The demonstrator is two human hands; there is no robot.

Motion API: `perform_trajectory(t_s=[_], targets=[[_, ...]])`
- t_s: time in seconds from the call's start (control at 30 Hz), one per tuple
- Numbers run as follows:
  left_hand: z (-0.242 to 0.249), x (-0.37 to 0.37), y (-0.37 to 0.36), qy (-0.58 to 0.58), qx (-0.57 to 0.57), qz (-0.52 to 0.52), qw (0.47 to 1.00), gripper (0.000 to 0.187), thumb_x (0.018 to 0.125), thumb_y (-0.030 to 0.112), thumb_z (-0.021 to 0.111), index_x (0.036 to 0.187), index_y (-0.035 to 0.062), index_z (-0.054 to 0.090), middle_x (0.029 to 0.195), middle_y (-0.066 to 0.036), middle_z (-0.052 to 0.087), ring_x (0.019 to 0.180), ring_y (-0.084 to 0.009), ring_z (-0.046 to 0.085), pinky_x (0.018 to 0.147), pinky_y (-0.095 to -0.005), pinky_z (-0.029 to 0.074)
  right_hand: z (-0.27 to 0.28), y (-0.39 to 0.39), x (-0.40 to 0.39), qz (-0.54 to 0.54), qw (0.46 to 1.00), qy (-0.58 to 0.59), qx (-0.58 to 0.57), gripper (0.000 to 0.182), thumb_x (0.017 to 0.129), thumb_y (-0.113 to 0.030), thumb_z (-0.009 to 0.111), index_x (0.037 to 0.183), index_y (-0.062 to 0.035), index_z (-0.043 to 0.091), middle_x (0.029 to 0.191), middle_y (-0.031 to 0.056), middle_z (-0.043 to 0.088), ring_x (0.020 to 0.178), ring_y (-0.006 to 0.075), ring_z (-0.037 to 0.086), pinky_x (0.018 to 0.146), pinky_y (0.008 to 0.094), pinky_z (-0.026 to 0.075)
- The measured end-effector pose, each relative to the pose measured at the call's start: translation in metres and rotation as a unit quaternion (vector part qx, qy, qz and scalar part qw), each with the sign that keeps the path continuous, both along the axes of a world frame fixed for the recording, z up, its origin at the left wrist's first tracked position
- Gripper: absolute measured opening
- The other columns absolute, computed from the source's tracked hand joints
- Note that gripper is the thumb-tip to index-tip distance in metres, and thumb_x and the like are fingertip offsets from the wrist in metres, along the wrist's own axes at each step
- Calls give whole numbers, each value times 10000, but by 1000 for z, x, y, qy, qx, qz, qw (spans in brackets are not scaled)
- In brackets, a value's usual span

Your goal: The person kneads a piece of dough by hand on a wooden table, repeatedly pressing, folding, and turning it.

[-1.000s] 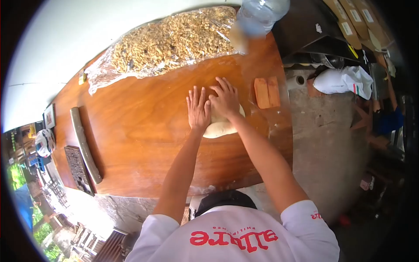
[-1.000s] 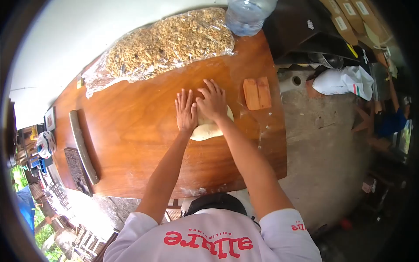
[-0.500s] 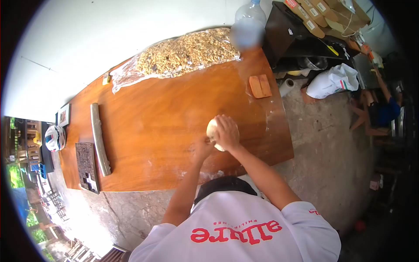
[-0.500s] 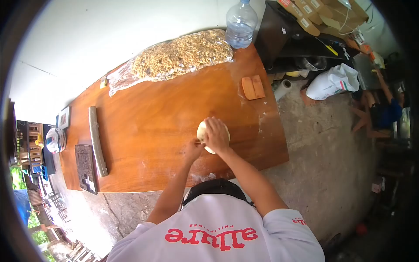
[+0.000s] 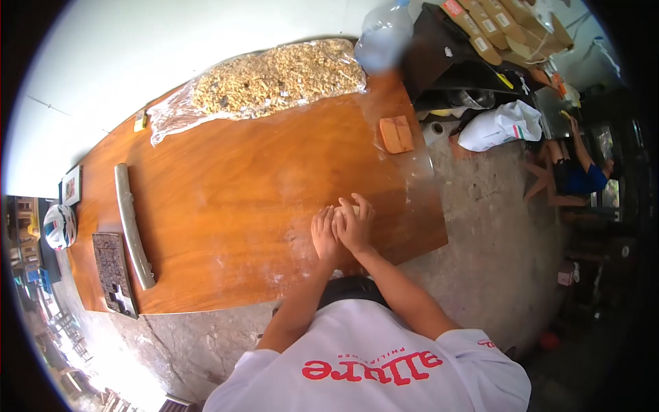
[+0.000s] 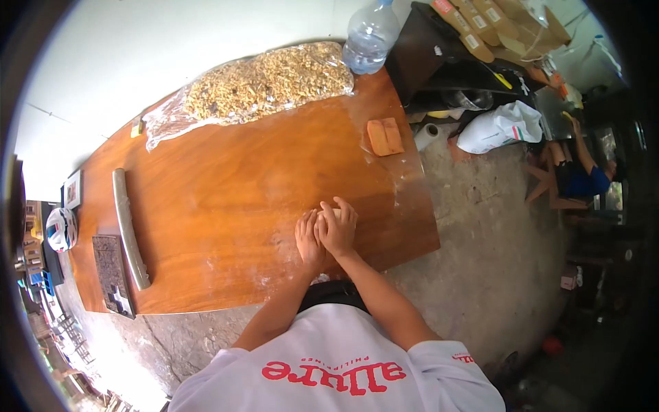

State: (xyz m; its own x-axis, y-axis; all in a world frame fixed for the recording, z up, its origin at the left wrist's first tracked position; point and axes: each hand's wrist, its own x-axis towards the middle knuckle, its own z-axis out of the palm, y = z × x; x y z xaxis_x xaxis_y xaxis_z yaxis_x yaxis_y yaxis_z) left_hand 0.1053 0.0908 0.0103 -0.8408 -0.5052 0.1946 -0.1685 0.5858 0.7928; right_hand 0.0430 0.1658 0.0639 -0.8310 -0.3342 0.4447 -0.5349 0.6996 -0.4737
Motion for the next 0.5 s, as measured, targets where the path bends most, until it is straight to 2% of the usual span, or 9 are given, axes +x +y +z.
perform_trajectory(t_s=[0.07, 0.1, 0.13, 0.17, 0.2, 0.33, 0.4, 0.43, 0.5], targets=[[-9, -7, -7, -35, -3, 3, 999, 440, 1044, 281, 388, 1380, 52, 555, 1389, -159, 570, 1321, -361, 491, 1144, -492, 331, -18, 6, -6, 21, 998, -6, 59, 350, 928, -258, 533, 1202, -92, 675, 1274, 183, 585, 1170, 385, 550, 1009, 543, 385], [-14, -12, -12, -37, -59, -22, 997, 456, 1032, 294, 393, 1389, 57, 549, 1398, -155, 563, 1335, -351, 484, 1154, -499, 314, -28, 10, -8, 37, 993, -6, 111, 398, 952, -306, 488, 1241, -99, 667, 1318, 183, 565, 1204, 400, 533, 1026, 559, 367], [-16, -17, -19, -40, -116, -53, 991, 472, 1021, 307, 398, 1399, 63, 543, 1407, -152, 556, 1348, -342, 477, 1163, -507, 297, -36, 12, -15, 39, 992, -26, 115, 398, 952, -306, 488, 1241, -99, 667, 1318, 183, 565, 1204, 400, 533, 1026, 559, 367], [-19, -32, -28, -67, -130, -76, 986, 511, 995, 343, 400, 1408, 77, 542, 1437, -135, 537, 1372, -328, 463, 1190, -534, 237, -46, 12, -34, 50, 990, -52, 120, 432, 958, -341, 454, 1271, -121, 654, 1353, 177, 553, 1241, 396, 514, 1043, 568, 355], [-19, -51, -36, -80, -127, -76, 986, 511, 995, 343, 400, 1408, 77, 542, 1437, -135, 537, 1372, -328, 463, 1190, -534, 237, -56, 9, -54, 62, 987, -78, 123, 467, 964, -375, 419, 1302, -143, 642, 1388, 170, 540, 1277, 392, 496, 1061, 577, 342], [-21, -108, -50, -135, -124, -46, 982, 555, 962, 399, 426, 1430, 124, 540, 1470, -135, 508, 1405, -349, 425, 1208, -569, 176, -64, -16, -122, 66, 987, -93, 111, 423, 926, -284, 504, 1289, -117, 642, 1370, 168, 557, 1277, 375, 503, 1050, 536, 373], [-18, -140, -59, -117, -136, 23, 984, 534, 1008, 375, 372, 1451, 120, 526, 1494, -123, 496, 1449, -335, 380, 1217, -580, 130, -62, -36, -158, 60, 991, -68, 102, 384, 912, -252, 532, 1241, -97, 655, 1350, 164, 574, 1276, 372, 504, 1041, 505, 395], [-21, -158, -64, -112, -141, 28, 983, 534, 1008, 375, 372, 1451, 120, 526, 1494, -123, 496, 1449, -335, 380, 1217, -580, 130, -60, -50, -178, 51, 992, -70, 95, 386, 908, -270, 549, 1232, -88, 651, 1348, 160, 577, 1284, 371, 494, 1044, 497, 394], [-19, -183, -69, -147, -187, 146, 960, 529, 1021, 395, 395, 1450, 115, 529, 1514, -139, 474, 1457, -355, 359, 1220, -547, 167, -62, -66, -214, 45, 994, -59, 77, 390, 903, -288, 567, 1224, -80, 646, 1346, 156, 579, 1292, 370, 484, 1047, 490, 392]])
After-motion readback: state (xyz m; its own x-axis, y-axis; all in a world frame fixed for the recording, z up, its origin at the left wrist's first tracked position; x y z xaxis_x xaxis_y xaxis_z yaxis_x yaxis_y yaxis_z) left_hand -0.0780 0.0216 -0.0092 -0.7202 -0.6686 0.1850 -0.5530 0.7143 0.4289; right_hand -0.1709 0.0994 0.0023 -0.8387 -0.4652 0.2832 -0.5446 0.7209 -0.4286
